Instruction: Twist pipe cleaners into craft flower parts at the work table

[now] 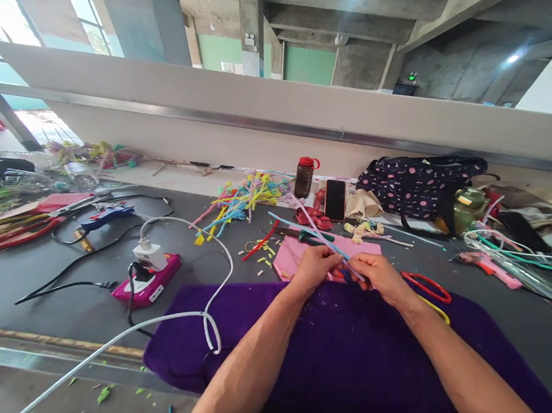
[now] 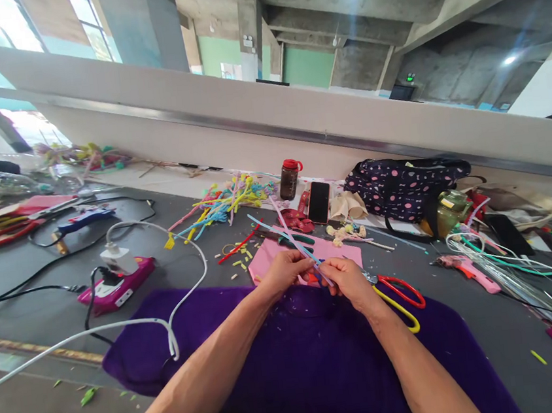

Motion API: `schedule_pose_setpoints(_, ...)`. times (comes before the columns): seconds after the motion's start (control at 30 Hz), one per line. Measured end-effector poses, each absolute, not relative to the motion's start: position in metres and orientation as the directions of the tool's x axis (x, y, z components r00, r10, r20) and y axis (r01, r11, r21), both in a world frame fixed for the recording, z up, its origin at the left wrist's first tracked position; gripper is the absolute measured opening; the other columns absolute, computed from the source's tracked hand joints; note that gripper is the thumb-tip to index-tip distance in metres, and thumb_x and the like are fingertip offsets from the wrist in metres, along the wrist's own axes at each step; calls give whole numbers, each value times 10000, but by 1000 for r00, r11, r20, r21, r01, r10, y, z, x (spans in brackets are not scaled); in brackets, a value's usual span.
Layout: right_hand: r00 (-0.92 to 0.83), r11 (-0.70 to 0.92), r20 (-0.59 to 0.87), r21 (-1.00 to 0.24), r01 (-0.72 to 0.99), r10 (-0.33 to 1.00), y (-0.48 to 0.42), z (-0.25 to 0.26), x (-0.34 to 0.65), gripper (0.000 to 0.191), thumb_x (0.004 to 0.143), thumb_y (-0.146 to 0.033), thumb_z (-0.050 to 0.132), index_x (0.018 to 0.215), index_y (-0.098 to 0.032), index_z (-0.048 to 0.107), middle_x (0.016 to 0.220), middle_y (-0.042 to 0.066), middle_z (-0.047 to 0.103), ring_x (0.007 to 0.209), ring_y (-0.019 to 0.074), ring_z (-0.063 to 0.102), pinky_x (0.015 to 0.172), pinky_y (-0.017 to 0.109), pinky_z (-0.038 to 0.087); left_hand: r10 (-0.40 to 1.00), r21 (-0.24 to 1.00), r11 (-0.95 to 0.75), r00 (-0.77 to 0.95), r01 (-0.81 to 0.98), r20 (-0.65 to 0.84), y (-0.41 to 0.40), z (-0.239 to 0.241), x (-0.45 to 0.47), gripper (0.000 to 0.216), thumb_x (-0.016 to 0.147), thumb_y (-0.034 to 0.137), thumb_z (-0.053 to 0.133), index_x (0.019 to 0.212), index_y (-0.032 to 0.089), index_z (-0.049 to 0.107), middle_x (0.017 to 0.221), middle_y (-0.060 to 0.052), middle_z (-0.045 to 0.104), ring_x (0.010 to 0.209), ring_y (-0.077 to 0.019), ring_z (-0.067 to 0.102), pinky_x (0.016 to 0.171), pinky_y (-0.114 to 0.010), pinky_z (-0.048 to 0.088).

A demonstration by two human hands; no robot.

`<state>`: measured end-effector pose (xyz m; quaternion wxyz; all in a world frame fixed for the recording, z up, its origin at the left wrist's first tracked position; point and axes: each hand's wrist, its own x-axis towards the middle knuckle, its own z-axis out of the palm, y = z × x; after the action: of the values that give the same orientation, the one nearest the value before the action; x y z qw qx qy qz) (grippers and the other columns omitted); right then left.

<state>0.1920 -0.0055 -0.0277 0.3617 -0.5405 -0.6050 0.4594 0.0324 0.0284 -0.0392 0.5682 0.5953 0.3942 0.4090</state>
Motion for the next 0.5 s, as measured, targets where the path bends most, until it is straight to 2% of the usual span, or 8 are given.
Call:
schedule_pose_setpoints(0.17, -139, 12, -37, -941, 338, 990, -7, -24, 189, 304, 748, -431, 503, 599, -166, 504, 464, -53, 447, 345, 55, 361, 351, 184, 227, 937, 998, -69, 343, 6, 62, 28, -40, 33, 186, 699, 298, 566, 658, 118, 589, 559, 4, 584, 448, -72, 522, 411, -164, 339)
schedule_pose_setpoints(0.5, -184, 69, 1, -931, 360, 983, -5, -32, 192, 307, 788, -403, 456, 580, -177, 466, 398, -63, 388, 345, 64, 312, 369, 192, 211, 927, 1000, -4, 374, -15, 9, 23, -30, 30, 262, 733, 370, 528, 702, 121, 604, 596, -8, 607, 428, -52, 508, 356, -137, 295)
